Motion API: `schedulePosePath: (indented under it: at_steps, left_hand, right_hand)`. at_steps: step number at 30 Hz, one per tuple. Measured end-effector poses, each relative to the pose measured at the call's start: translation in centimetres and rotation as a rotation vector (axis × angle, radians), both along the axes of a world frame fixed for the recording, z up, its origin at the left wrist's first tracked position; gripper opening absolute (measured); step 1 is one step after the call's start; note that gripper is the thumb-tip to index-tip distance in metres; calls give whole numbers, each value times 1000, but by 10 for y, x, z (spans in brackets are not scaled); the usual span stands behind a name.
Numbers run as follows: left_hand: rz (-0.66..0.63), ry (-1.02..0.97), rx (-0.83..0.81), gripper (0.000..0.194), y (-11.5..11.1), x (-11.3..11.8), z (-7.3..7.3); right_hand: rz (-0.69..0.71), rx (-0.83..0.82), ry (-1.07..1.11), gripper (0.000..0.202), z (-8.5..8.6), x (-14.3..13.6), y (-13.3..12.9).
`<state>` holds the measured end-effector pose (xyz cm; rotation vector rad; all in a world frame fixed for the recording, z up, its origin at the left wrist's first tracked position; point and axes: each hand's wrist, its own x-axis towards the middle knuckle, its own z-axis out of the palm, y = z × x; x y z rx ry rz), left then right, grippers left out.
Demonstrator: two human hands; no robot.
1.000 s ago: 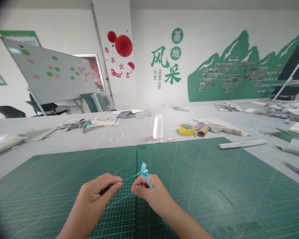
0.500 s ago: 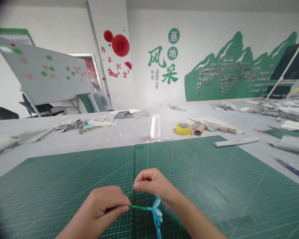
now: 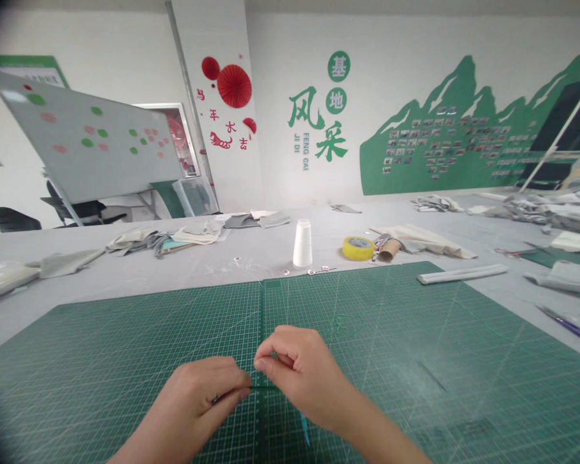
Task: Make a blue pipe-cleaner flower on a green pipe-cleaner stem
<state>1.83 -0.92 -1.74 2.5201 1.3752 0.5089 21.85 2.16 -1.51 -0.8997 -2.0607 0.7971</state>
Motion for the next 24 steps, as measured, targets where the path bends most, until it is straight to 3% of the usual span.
schedulePosePath:
  at_steps: [8, 15, 24]
  left_hand:
    - [189, -86, 37, 21, 3, -9, -4]
    - [326, -231, 54, 21, 4, -11, -5]
    - [353, -341, 96, 21, 4, -13, -9]
  right_hand:
    - [16, 224, -100, 19, 1, -8, -12]
    - [-26, 284, -197, 20, -10, -16, -17]
    - [-73, 298, -266, 22, -17, -19, -17]
